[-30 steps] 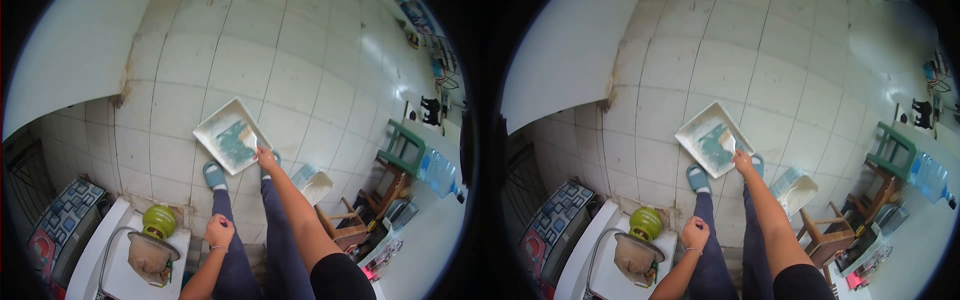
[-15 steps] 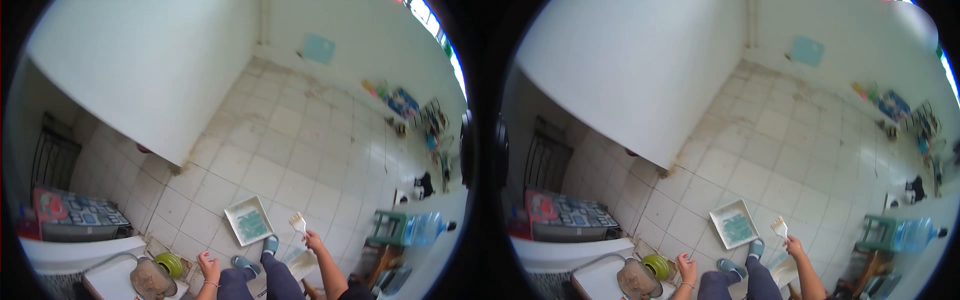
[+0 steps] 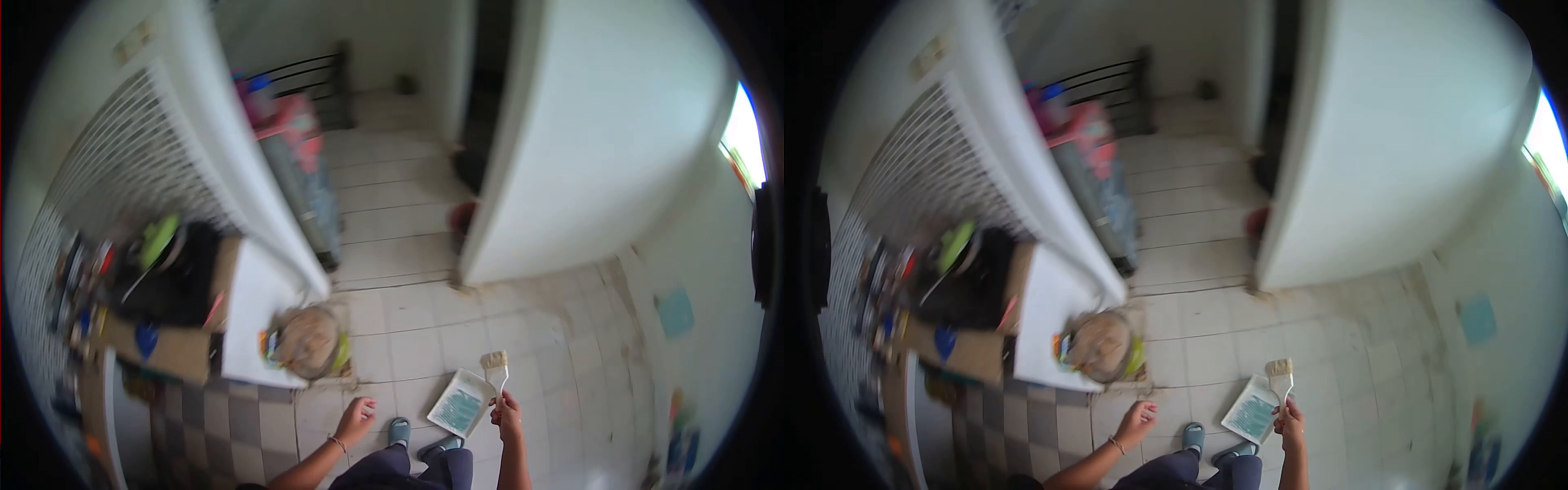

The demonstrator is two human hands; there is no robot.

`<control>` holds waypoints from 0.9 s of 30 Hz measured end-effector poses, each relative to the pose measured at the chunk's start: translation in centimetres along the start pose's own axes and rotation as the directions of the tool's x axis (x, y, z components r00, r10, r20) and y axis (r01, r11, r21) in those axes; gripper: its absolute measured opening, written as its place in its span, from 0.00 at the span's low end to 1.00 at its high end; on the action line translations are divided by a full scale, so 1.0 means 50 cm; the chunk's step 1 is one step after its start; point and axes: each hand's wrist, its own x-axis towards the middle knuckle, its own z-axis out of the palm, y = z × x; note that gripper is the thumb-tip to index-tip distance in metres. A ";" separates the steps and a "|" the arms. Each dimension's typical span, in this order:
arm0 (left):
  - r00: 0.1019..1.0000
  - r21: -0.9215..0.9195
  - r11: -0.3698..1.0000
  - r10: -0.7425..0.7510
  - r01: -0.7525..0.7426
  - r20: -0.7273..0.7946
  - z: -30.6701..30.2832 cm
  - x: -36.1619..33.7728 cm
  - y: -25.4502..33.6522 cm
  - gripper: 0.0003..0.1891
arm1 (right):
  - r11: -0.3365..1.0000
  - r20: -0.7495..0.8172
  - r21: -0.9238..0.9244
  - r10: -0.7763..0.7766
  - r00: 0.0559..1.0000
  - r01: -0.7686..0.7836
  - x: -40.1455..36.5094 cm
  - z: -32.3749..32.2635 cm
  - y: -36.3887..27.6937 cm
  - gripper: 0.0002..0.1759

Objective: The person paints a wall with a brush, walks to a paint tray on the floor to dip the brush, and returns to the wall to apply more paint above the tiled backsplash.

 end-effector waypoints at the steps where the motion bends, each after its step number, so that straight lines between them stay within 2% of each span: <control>1: 0.995 -0.010 1.000 -0.024 0.023 -0.097 -0.058 -0.031 -0.014 0.17 | 1.000 0.087 -0.004 -0.030 0.996 0.030 0.013 0.060 -0.016 0.19; 3: 0.947 -0.011 0.998 -0.061 0.060 -0.316 -0.167 -0.101 -0.034 0.17 | 0.999 0.228 -0.014 -0.029 0.973 0.033 0.033 0.187 -0.039 0.16; 5: 0.835 -0.020 0.993 -0.105 0.112 -0.540 -0.263 -0.176 -0.039 0.16 | 1.000 0.353 -0.010 -0.011 0.935 0.016 0.032 0.323 -0.056 0.13; 8: 0.556 -0.178 0.974 -0.225 0.139 -0.800 -0.351 -0.288 -0.064 0.14 | 0.994 0.627 -0.111 0.068 0.776 0.003 0.002 0.492 -0.054 0.15; 9: 0.462 -0.214 0.973 -0.231 0.090 -0.856 -0.363 -0.316 -0.078 0.13 | 0.987 0.693 -0.160 0.120 0.711 -0.010 -0.001 0.541 -0.045 0.18; 11: 0.253 -0.256 0.967 -0.244 -0.013 -0.936 -0.386 -0.368 -0.115 0.13 | 0.953 0.790 -0.301 0.254 0.559 -0.007 -0.032 0.635 -0.037 0.20; 13: 0.126 -0.335 0.937 -0.322 -0.102 -0.938 -0.396 -0.406 -0.126 0.12 | 0.887 0.812 -0.461 0.426 0.399 -0.009 -0.053 0.733 -0.024 0.18; 16: -0.014 -0.447 0.877 -0.456 -0.175 -0.890 -0.400 -0.449 -0.174 0.12 | 0.837 0.833 -0.535 0.546 0.093 -0.117 0.031 0.785 0.075 0.31; 17: -0.043 -0.489 0.848 -0.507 -0.204 -0.861 -0.407 -0.461 -0.166 0.12 | 0.250 0.589 -0.562 0.790 -0.169 -0.789 0.018 0.866 0.062 0.25; 18: -0.063 -0.528 0.815 -0.556 -0.239 -0.829 -0.416 -0.471 -0.154 0.12 | 0.785 0.777 -0.590 0.616 0.131 -0.188 -0.100 0.930 0.028 0.25; 21: -0.123 -0.482 0.822 -0.535 -0.303 -0.836 -0.432 -0.510 -0.212 0.12 | 0.759 0.764 -0.645 0.636 -0.112 -0.092 -0.073 1.073 0.107 0.29; 22: -0.185 -0.451 0.830 -0.525 -0.329 -0.831 -0.445 -0.523 -0.228 0.11 | 0.769 0.763 -0.636 0.615 -0.197 -0.063 -0.078 1.121 0.127 0.29; 23: -0.258 -0.477 0.829 -0.548 -0.292 -0.795 -0.471 -0.544 -0.227 0.11 | 0.790 0.784 -0.611 0.597 -0.167 -0.042 -0.061 1.162 0.164 0.29; 24: -0.325 -0.518 0.817 -0.577 -0.255 -0.750 -0.485 -0.561 -0.221 0.11 | 0.744 0.740 -0.661 0.622 -0.257 -0.101 -0.059 1.224 0.187 0.31; 26: -0.521 -0.483 0.836 -0.543 -0.260 -0.659 -0.512 -0.583 -0.263 0.09 | 0.543 0.565 -0.818 0.820 -0.088 -0.192 -0.086 1.344 0.213 0.34; 27: -0.606 -0.472 0.846 -0.516 -0.248 -0.606 -0.527 -0.597 -0.280 0.08 | 0.642 0.632 -0.766 0.743 -0.221 -0.034 -0.102 1.395 0.218 0.34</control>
